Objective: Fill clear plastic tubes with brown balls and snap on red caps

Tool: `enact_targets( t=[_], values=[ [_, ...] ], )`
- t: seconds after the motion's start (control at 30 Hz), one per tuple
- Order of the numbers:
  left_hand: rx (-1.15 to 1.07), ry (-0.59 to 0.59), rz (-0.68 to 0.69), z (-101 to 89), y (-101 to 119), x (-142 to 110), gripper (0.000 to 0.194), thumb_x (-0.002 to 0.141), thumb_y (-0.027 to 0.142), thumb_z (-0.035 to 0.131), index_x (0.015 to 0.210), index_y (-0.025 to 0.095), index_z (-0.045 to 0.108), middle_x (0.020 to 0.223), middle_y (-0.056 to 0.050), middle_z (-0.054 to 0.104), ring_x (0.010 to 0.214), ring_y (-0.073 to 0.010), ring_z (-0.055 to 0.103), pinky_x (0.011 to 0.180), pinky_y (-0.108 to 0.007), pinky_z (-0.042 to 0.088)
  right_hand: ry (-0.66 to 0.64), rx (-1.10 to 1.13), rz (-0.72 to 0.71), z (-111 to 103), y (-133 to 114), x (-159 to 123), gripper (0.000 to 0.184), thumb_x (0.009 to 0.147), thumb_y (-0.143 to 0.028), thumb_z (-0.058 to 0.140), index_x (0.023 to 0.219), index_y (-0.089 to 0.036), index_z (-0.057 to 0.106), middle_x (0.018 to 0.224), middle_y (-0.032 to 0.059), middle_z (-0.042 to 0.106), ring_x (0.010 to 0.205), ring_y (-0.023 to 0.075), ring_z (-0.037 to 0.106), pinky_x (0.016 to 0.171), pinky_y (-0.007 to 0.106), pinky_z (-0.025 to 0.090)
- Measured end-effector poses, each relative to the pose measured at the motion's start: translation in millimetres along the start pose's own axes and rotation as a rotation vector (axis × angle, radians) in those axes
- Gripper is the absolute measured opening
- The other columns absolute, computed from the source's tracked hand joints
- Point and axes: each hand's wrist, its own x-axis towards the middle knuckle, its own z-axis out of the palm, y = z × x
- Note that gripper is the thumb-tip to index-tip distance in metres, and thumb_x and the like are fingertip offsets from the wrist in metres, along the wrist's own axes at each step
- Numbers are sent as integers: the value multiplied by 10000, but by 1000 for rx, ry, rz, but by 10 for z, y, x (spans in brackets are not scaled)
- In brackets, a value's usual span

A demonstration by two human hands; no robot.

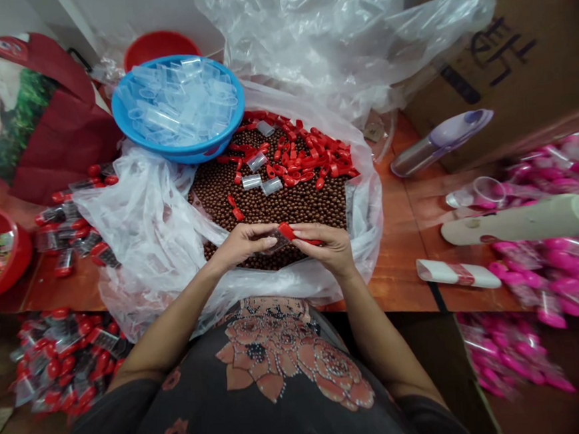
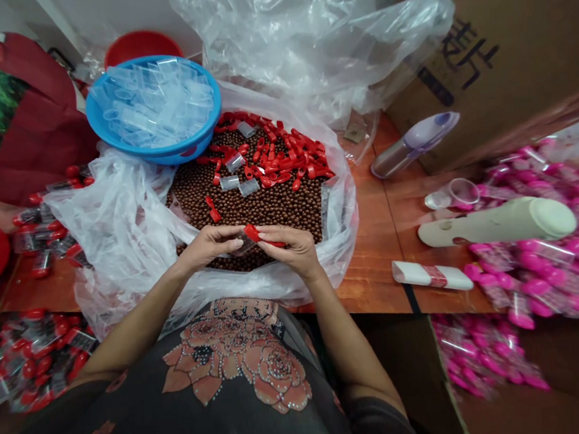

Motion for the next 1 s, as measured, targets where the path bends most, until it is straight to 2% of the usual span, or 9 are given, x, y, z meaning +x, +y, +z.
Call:
enact_targets(
  t=[0.23, 0.37, 0.47, 0.57, 0.7, 0.8, 0.9, 0.93, 1.0],
  values=[
    [57, 9, -4, -5, 34, -20, 383, 721, 297, 760, 1088, 191, 736, 1009, -48, 737, 853, -142, 658, 785, -274, 539, -62, -48, -48, -55, -31, -11, 264, 765, -233, 743, 997, -361, 744, 1074, -25, 750, 950, 198, 729, 866, 416, 614],
    [-52, 109, 28, 75, -38, -7, 435, 716, 345, 772, 1116, 179, 725, 1042, -60, 726, 826, -145, 661, 731, -269, 558, 17, -63, -20, 62, 3, -114, 368, 757, -250, 768, 1093, -388, 709, 1167, -35, 716, 1052, 215, 697, 970, 445, 565],
    [-128, 135, 48, 156, -99, -3, 451, 727, 366, 768, 1132, 176, 716, 1035, -61, 721, 819, -144, 659, 743, -283, 572, 106, -28, -29, 179, 44, -201, 414, 796, -256, 739, 1172, -415, 666, 1236, -38, 685, 1122, 214, 663, 1020, 449, 526],
    [-184, 134, 47, 216, -130, -8, 488, 736, 372, 761, 1185, 196, 687, 1092, -61, 698, 884, -160, 656, 764, -293, 583, 87, -50, -26, 176, 17, -209, 416, 838, -273, 695, 1219, -428, 633, 1273, -28, 660, 1169, 217, 625, 1050, 465, 485],
    [-202, 108, 55, 232, -135, -6, 567, 771, 363, 727, 1308, 242, 593, 1130, -58, 673, 901, -158, 649, 768, -295, 584, -15, -117, 17, -16, -88, -89, 308, 847, -332, 677, 1150, -389, 685, 1114, 12, 656, 1076, 206, 615, 990, 414, 491],
    [-133, 89, 87, 222, -147, 3, 516, 787, 336, 705, 1275, 204, 601, 1095, -68, 677, 882, -152, 646, 782, -289, 570, -57, -48, 160, -93, -98, -5, 351, 819, -368, 697, 1166, -329, 664, 949, 10, 639, 895, 175, 629, 859, 350, 530],
    [-14, 115, 113, 240, -171, 4, 461, 801, 301, 680, 1240, 183, 607, 1086, -75, 678, 922, -156, 644, 808, -271, 546, 68, 59, 256, -17, -41, 11, 418, 810, -387, 699, 1201, -293, 587, 890, -4, 665, 813, 166, 643, 784, 327, 547],
    [25, 135, 127, 254, -182, 1, 454, 801, 286, 675, 1237, 181, 604, 1088, -76, 675, 940, -158, 641, 816, -267, 539, 92, 33, 252, 28, -23, 2, 388, 823, -394, 681, 1183, -285, 586, 916, 5, 677, 839, 176, 650, 802, 341, 546],
    [78, 184, 153, 282, -207, -5, 489, 796, 254, 670, 1270, 188, 570, 1059, -68, 673, 934, -152, 638, 820, -265, 530, 40, -136, 192, 115, -1, -27, 382, 838, -413, 657, 1185, -270, 588, 1035, 40, 684, 945, 213, 642, 876, 396, 527]
  ],
)
